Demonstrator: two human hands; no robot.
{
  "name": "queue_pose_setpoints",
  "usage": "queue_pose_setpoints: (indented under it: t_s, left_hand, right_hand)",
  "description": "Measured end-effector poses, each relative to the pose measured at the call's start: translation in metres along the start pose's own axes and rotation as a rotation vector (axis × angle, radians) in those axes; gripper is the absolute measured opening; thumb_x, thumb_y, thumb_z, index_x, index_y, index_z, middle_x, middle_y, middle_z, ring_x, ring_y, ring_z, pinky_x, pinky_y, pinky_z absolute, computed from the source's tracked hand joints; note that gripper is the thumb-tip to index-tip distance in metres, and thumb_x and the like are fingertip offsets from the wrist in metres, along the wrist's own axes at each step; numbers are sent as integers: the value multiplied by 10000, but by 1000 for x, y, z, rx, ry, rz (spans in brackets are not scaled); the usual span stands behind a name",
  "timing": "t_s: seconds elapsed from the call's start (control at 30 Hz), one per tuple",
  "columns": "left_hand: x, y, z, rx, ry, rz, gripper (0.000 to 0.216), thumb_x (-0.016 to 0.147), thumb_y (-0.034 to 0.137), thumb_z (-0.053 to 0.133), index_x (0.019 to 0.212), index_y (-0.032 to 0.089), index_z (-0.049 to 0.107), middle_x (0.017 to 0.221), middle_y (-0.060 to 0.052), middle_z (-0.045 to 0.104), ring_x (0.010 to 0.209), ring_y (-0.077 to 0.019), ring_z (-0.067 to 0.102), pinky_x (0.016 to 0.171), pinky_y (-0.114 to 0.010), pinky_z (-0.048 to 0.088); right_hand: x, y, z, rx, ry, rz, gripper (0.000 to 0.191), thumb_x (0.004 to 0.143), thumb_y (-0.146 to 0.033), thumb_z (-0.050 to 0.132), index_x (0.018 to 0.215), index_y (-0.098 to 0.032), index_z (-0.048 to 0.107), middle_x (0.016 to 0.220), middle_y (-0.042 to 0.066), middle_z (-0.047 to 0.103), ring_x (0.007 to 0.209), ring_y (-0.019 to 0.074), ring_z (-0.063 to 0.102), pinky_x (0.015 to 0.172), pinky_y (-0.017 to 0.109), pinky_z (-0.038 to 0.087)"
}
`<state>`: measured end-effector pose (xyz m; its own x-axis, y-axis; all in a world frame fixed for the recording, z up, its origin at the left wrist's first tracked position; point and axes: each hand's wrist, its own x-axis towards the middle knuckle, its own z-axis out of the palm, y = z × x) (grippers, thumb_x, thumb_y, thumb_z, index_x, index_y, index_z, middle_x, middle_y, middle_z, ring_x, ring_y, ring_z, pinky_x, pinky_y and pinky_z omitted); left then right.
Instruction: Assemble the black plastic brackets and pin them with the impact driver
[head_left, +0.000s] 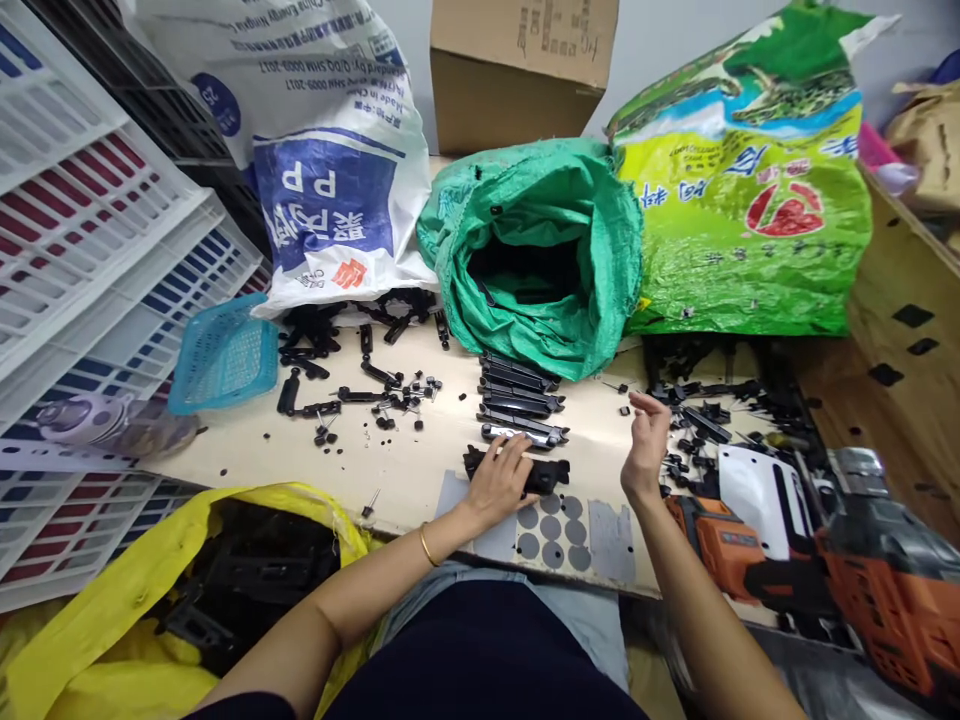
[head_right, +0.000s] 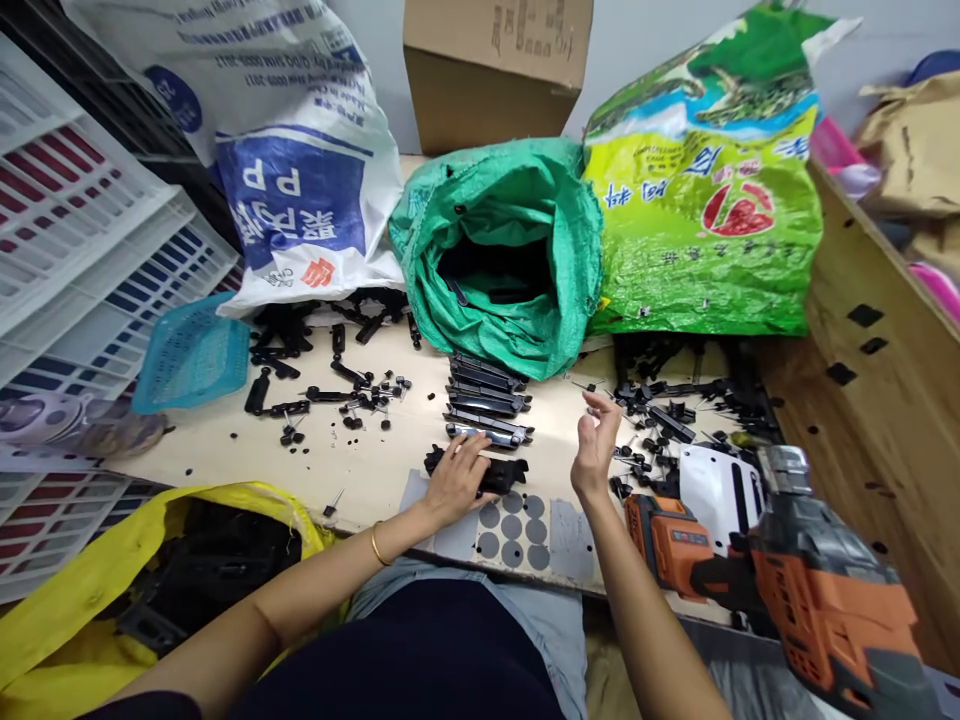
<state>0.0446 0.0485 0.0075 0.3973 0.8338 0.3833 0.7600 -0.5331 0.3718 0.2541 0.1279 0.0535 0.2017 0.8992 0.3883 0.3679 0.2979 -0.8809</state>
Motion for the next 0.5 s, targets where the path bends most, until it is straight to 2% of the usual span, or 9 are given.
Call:
queue_pose_setpoints:
  t_s: [0.07,0.2,0.27,0.37,0.43,0.5]
  left_hand:
    - [0,-4,18,105,-71,47,600,748,605,621,1067,104,540,1327,-249,484,1336,-358,371,1097,-562,297]
    - [7,-9,34,201,-131,50,959,674,757,553,1355,104,381,1493,-231,282,1411,-352,214,1118,-557,233]
    - [13,-10,37,248,-138,21,965,719,744,515,1428,126,300,1519,-191,249,1415,-327,215,1120,-514,247]
    - [23,-11,44,303,-112,5,914,761,721,485,1445,145,296,1518,-156,272,1404,-309,256,1113,-473,268]
    - [29,-11,50,329,-74,-5,897,763,730,470,1436,154,326,1503,-144,312,1389,-304,292,1105,-462,281]
    - [32,-11,55,348,-34,-18,872,764,739,451,1416,165,368,1481,-134,360,1372,-299,328,1096,-457,292]
  right_hand:
    - [23,4,13,-126,-31,-67,358,888,-474,428,1095,-196,516,1085,93,548,1032,229,515,920,427,405]
    - [71,10,75,-366,-320,-217,238,872,-385,472,946,-179,565,958,102,595,946,240,535,883,400,421]
    - [104,14,112,-455,-404,-249,220,877,-305,442,972,-157,573,1001,130,599,986,252,524,909,392,410]
    - [162,23,159,-633,-479,-214,308,878,-178,368,1114,-111,555,1152,161,570,1092,251,487,963,370,379]
    - [195,30,182,-774,-529,-144,411,861,-116,349,1244,-86,494,1274,180,514,1154,254,461,969,373,374]
    - [218,39,198,-862,-576,-91,475,838,-90,366,1304,-89,458,1302,194,502,1152,269,472,941,399,391]
